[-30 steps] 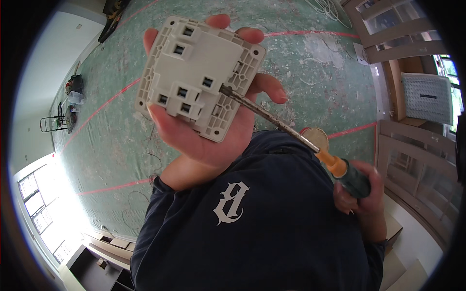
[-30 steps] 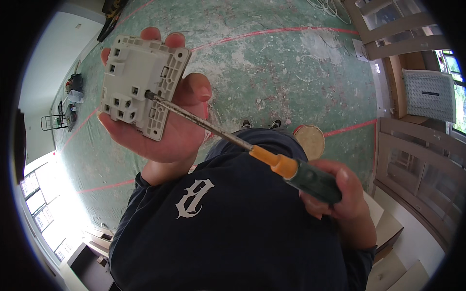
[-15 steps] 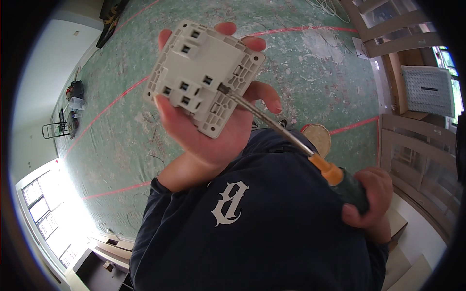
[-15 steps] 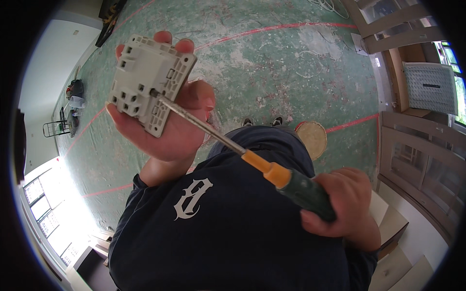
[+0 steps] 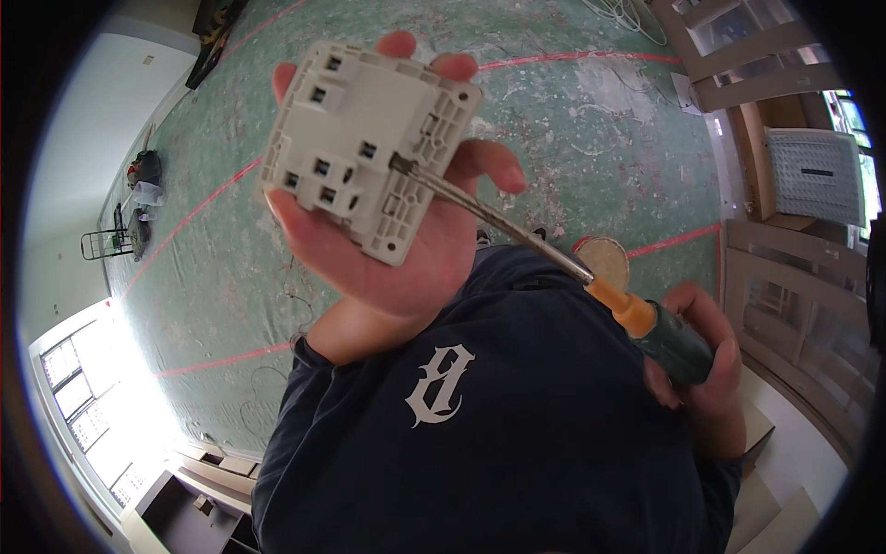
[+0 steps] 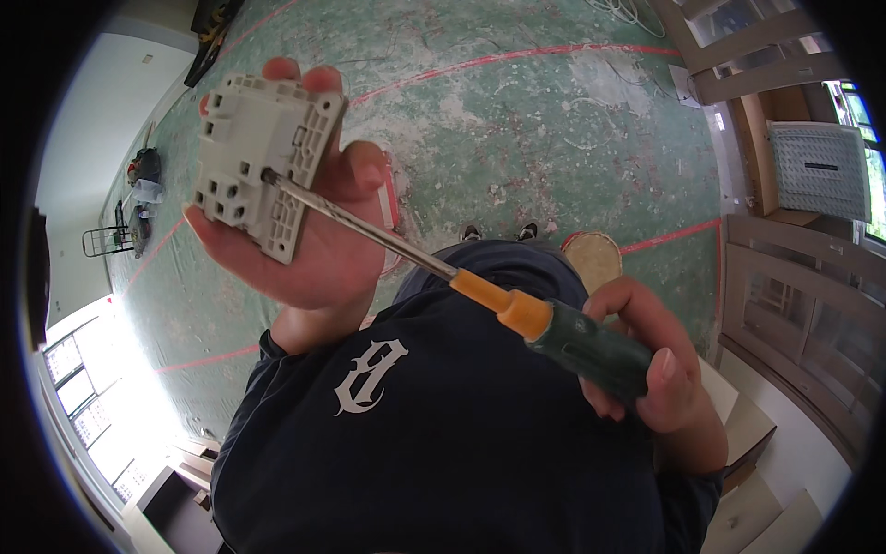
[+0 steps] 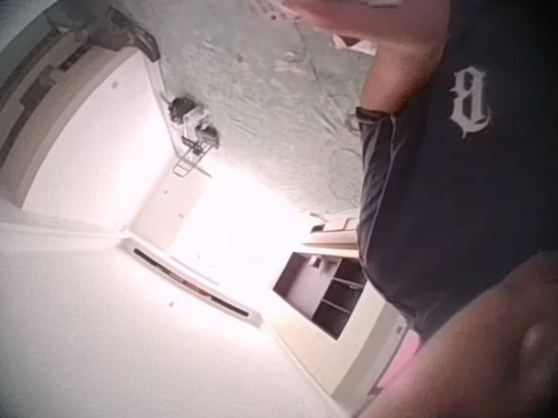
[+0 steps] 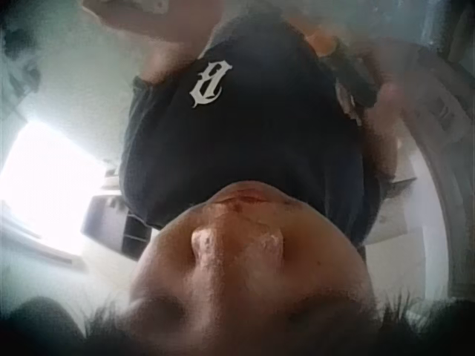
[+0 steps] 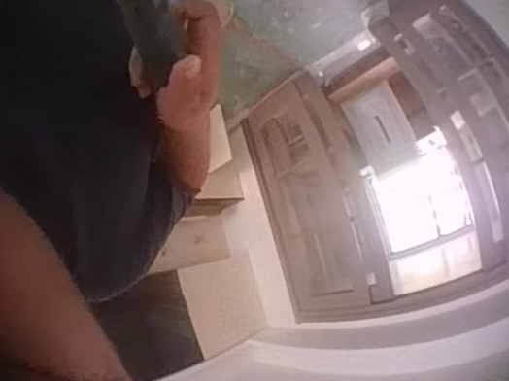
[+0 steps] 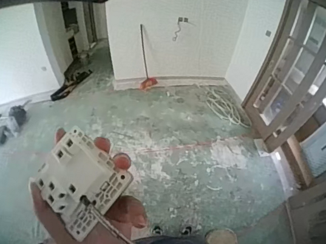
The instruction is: The person is using a screwdriver to disassemble or adjust the internal components of a plastic light switch housing.
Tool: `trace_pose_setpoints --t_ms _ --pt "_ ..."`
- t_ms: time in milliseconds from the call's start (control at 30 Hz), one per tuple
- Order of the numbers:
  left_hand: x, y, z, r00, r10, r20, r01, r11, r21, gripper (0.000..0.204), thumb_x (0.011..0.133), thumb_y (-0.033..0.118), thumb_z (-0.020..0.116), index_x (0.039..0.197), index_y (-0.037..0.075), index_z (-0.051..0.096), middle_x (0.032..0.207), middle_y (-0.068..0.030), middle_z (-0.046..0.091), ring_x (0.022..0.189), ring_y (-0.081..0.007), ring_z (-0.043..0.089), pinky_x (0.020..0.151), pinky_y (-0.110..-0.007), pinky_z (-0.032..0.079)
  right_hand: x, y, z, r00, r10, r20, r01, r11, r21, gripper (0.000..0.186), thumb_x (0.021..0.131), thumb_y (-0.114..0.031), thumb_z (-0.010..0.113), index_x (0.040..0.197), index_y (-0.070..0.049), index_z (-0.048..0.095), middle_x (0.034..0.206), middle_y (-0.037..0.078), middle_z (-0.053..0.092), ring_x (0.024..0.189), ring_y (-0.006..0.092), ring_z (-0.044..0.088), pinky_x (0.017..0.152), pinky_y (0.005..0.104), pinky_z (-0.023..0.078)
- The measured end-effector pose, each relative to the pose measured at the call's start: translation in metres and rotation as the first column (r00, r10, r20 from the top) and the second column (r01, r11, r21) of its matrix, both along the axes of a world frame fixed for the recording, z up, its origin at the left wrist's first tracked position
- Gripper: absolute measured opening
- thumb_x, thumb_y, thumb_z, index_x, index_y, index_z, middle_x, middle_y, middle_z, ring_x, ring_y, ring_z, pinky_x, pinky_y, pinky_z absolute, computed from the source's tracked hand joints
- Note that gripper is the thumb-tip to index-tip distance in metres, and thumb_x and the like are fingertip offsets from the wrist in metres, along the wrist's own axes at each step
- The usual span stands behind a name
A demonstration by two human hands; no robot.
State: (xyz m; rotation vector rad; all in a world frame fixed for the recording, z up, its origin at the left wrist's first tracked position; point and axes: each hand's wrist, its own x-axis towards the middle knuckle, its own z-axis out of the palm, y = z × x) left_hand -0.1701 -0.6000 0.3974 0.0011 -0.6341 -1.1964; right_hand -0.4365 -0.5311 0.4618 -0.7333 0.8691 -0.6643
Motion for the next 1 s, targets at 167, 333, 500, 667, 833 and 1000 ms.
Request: trace_pose_setpoints --t_ms 167,333,500,667,833,1000 --pt "0.007 0.0 0.006 0.999 -0.006 0.032 0.008 0.999 -0.051 0.064 0.091 0.055 0.048 0.141 0.016 0.037 0.145 -0.0163 0.028 0.135 -0.0342 0.029 0.069 -0.04 0.058 0.003 -0.01 0.012 0.953 0.048 -0.299 -0.095 0.985 -0.145 0.064 0.085 -0.051 0.057 0.108 0.01 0.054 0.074 0.008 0.061 0.054 0.0073 0.053 0.048 0.0212 0.039" --pt "0.011 0.001 0.008 0.993 -0.085 0.077 0.093 0.989 -0.112 0.063 0.09 0.048 0.055 0.141 0.016 0.037 0.145 -0.0149 0.027 0.135 -0.0333 0.027 0.066 -0.043 0.059 -0.01 -0.001 0.0 0.884 -0.216 -0.414 -0.04 0.848 -0.528 0.059 0.084 -0.048 0.057 0.097 0.01 0.061 0.076 0.009 0.064 0.046 0.0077 0.052 0.043 0.0214 0.038" --pt "0.011 0.002 0.018 0.982 -0.16 0.096 0.175 0.969 -0.172 0.064 0.087 0.042 0.062 0.141 0.018 0.037 0.144 -0.0138 0.027 0.134 -0.0324 0.027 0.064 -0.046 0.061 -0.018 0.0 -0.001 0.885 -0.152 -0.44 -0.13 0.828 -0.546 0.057 0.084 -0.046 0.055 0.098 0.009 0.061 0.071 0.009 0.063 0.05 0.0077 0.054 0.046 0.0212 0.04" --pt "0.007 0.007 0.023 0.983 -0.171 0.068 0.177 0.98 -0.091 0.063 0.086 0.039 0.064 0.14 0.019 0.037 0.144 -0.014 0.027 0.133 -0.0328 0.028 0.064 -0.049 0.061 -0.021 0.003 -0.008 0.846 -0.265 -0.462 -0.129 0.739 -0.661 0.056 0.082 -0.046 0.055 0.094 0.008 0.063 0.07 0.01 0.063 0.051 0.0139 0.057 0.047 0.025 0.042" --pt "0.004 0.007 0.023 0.987 -0.141 0.074 0.149 0.982 -0.116 0.063 0.088 0.042 0.061 0.141 0.021 0.035 0.144 -0.0161 0.027 0.133 -0.0338 0.028 0.062 -0.049 0.061 -0.024 0.004 -0.007 0.818 -0.324 -0.475 -0.156 0.67 -0.726 0.054 0.079 -0.046 0.057 0.091 0.006 0.064 0.07 0.011 0.064 0.055 0.0217 0.06 0.052 0.0297 0.045" --pt "-0.005 0.012 0.012 0.989 -0.014 0.146 0.019 0.999 -0.036 0.064 0.091 0.053 0.048 0.144 0.021 0.031 0.147 -0.0193 0.025 0.134 -0.036 0.031 0.059 -0.046 0.06 -0.025 -0.005 0.007 0.739 -0.335 -0.585 -0.512 0.286 -0.81 0.049 0.078 -0.039 0.062 0.098 0.006 0.063 0.066 0.009 0.06 0.055 0.022 0.058 0.051 0.0327 0.045"
